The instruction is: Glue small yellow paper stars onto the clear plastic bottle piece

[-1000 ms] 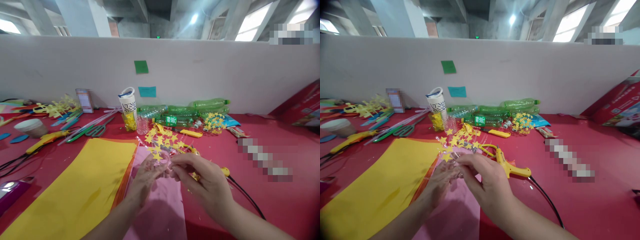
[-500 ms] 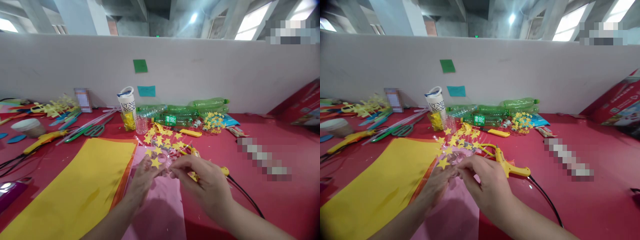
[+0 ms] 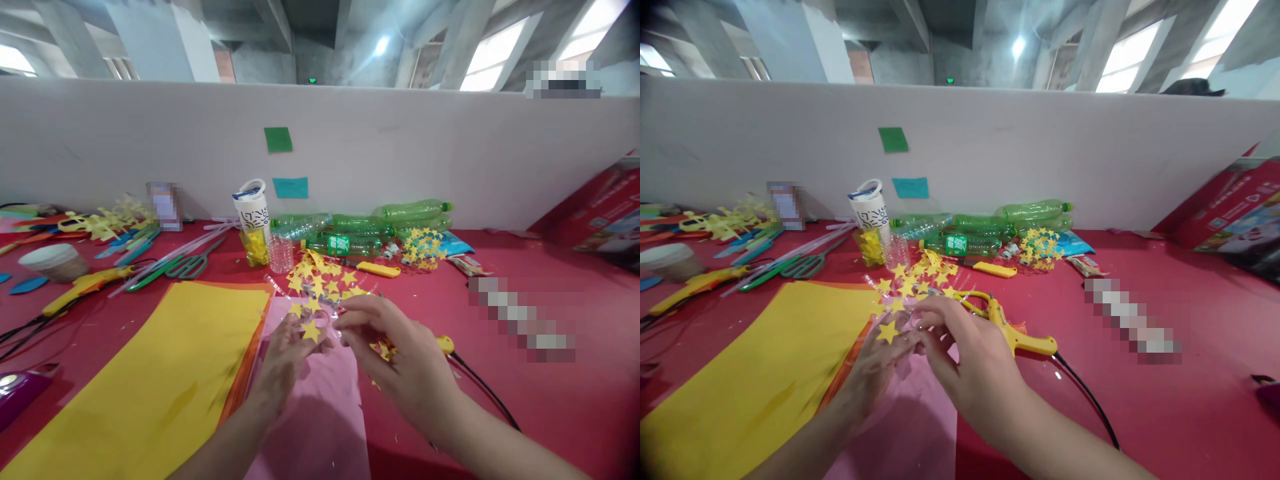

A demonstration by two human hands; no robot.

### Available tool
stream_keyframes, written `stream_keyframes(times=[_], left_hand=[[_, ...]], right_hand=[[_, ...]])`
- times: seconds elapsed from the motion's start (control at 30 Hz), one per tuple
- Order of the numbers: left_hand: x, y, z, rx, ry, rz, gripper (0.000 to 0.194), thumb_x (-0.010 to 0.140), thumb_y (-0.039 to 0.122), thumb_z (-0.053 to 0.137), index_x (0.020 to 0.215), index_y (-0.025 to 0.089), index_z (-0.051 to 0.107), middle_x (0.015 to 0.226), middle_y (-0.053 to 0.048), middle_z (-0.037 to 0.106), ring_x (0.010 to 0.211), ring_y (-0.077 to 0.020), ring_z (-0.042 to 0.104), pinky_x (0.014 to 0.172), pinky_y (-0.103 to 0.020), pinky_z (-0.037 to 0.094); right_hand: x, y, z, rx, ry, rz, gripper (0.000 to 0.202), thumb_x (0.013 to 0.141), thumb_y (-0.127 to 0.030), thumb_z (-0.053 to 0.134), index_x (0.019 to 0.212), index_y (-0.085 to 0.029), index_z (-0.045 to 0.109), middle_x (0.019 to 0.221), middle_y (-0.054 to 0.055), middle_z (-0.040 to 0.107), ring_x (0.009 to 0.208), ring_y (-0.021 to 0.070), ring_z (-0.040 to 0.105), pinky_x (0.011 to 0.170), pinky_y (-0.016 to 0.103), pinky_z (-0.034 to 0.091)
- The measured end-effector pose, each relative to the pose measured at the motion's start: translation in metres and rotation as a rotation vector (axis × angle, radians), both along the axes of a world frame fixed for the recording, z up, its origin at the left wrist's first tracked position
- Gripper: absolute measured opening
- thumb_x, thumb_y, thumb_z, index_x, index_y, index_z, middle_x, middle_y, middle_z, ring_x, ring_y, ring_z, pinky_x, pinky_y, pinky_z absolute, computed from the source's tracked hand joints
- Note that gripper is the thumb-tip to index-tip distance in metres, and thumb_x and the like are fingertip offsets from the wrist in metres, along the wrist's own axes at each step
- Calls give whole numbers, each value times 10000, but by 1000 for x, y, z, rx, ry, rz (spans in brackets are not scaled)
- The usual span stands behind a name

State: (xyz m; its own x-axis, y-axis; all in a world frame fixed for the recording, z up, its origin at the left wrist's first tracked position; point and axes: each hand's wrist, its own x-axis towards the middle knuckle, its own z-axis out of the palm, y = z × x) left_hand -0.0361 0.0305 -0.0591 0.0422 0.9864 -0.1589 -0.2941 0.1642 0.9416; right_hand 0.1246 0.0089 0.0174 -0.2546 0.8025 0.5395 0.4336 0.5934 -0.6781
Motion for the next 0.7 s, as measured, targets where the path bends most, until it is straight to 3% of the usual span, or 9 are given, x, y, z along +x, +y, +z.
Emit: stream_keyframes(times=[0.2, 0.4, 0.57, 0.7], left_hand=[[-2, 0, 2, -4, -21, 5, 214, 693, 302, 722, 827, 148, 658, 735, -57, 697, 694, -180, 644, 736, -317, 485], [-2, 3, 1, -42, 29, 47, 187, 689, 315, 729, 711, 152, 641, 646, -40, 681, 648, -169, 638, 676, -288, 479], [-3, 4, 5, -86, 152, 99, 219, 666, 332, 732, 732, 151, 629, 639, -33, 668, 621, -154, 619, 557, -234, 430], [-3, 6, 9, -86, 124, 136, 201, 654, 305, 742, 661, 158, 605, 607, -14, 636, 564, -124, 575, 546, -227, 416]], right_hand=[[3, -1, -2, 82, -125, -32, 289, 864, -109, 538, 1117, -249, 543, 945, -20, 693, 751, 94, 657, 701, 191, 512], [12, -5, 10, 198, -168, -37, 293, 881, -94, 504, 1138, -230, 534, 1052, 21, 663, 931, 127, 636, 790, 203, 500], [20, -4, 21, 152, -91, -135, 159, 864, -119, 536, 948, -249, 572, 777, -25, 638, 623, 102, 596, 558, 197, 466], [17, -2, 17, 104, -134, -88, 126, 850, -117, 533, 870, -232, 578, 641, -41, 593, 512, 94, 518, 473, 205, 394]])
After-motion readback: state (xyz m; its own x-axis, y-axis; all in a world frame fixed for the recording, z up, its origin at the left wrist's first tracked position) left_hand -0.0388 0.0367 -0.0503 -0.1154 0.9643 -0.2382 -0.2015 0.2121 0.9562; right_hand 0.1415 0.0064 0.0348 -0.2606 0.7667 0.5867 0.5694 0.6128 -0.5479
